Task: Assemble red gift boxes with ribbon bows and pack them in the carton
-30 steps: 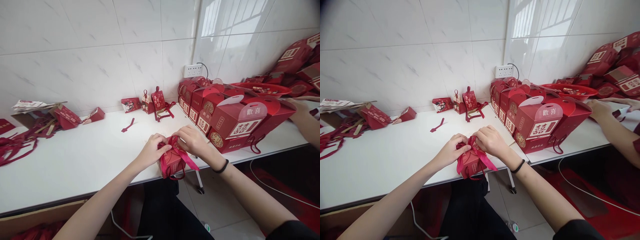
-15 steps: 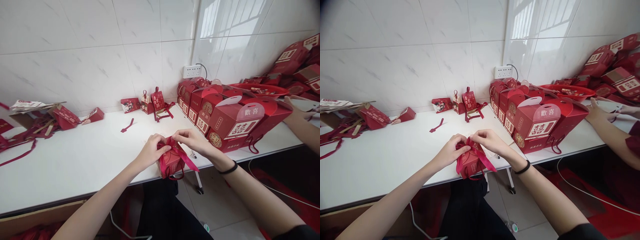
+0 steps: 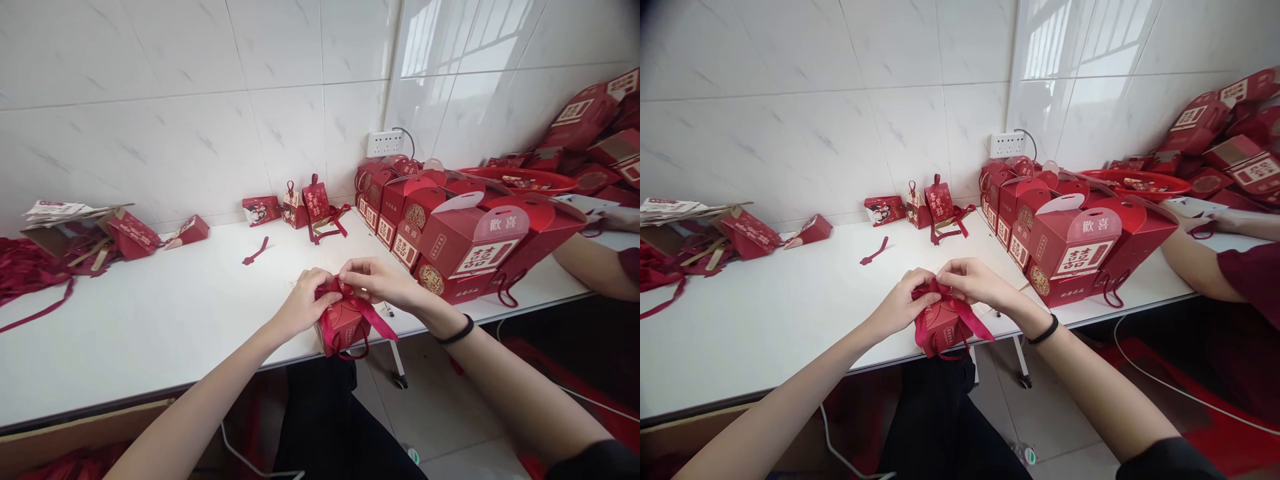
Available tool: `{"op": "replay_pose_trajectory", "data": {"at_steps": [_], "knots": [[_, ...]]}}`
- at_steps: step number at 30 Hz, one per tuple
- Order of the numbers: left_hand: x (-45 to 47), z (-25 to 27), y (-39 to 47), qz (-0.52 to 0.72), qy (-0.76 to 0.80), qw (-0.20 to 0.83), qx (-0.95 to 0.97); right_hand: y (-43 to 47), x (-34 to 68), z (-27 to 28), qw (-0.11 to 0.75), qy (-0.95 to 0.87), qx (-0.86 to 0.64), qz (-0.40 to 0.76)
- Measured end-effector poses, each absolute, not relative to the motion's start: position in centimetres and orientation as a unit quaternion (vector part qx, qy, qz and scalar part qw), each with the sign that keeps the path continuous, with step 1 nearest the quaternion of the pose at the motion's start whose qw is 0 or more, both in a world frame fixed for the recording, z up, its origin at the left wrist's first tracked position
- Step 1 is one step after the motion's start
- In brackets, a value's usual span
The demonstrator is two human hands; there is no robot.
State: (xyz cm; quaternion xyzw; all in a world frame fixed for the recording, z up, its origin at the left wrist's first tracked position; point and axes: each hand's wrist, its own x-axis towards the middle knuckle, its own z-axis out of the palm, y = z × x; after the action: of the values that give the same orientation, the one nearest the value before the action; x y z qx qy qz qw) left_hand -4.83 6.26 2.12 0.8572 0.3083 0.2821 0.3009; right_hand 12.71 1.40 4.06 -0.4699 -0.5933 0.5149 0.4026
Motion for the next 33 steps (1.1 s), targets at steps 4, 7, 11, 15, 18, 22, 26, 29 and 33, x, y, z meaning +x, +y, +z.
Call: {"op": "replay_pose_trajectory", "data": {"at_steps": [4, 7, 11, 15, 18, 22, 26, 29, 33], "knots": [[-4.8, 2.07, 6.31, 0.284, 0.313, 0.314, 0.85, 1.48, 13.05, 3.48, 0.441, -0.552, -0.458, 0.54], [-4.77, 2.04, 6.37, 0.279, 0.316, 0.323, 0.847, 1.6, 13.13, 3.2, 0.455, -0.534, -0.462, 0.543], [-4.76, 2.01, 6.39, 0.28, 0.316, 0.337, 0.841, 1.73, 12.93, 3.24, 0.451, -0.544, -0.456, 0.54], [-4.86, 2.01, 6.39, 0.289, 0.316, 0.353, 0.832, 1.6, 12.84, 3.44, 0.45, -0.545, -0.43, 0.561], [-4.97, 2.08, 6.39, 0.285, 0.314, 0.36, 0.831, 1.41, 13.03, 3.52, 0.447, -0.539, -0.417, 0.58], [-5.0, 2.1, 6.38, 0.284, 0.309, 0.362, 0.832, 1.29, 13.42, 3.49, 0.443, -0.547, -0.423, 0.571], [-4.93, 2.07, 6.33, 0.285, 0.309, 0.365, 0.83, 1.39, 13.61, 3.35, 0.45, -0.564, -0.441, 0.534], [-4.91, 2.07, 6.32, 0.287, 0.309, 0.362, 0.831, 1.44, 13.55, 3.3, 0.452, -0.569, -0.433, 0.534], [-4.95, 1.91, 6.36, 0.294, 0.312, 0.369, 0.825, 1.28, 13.36, 3.39, 0.437, -0.571, -0.406, 0.564]]}}
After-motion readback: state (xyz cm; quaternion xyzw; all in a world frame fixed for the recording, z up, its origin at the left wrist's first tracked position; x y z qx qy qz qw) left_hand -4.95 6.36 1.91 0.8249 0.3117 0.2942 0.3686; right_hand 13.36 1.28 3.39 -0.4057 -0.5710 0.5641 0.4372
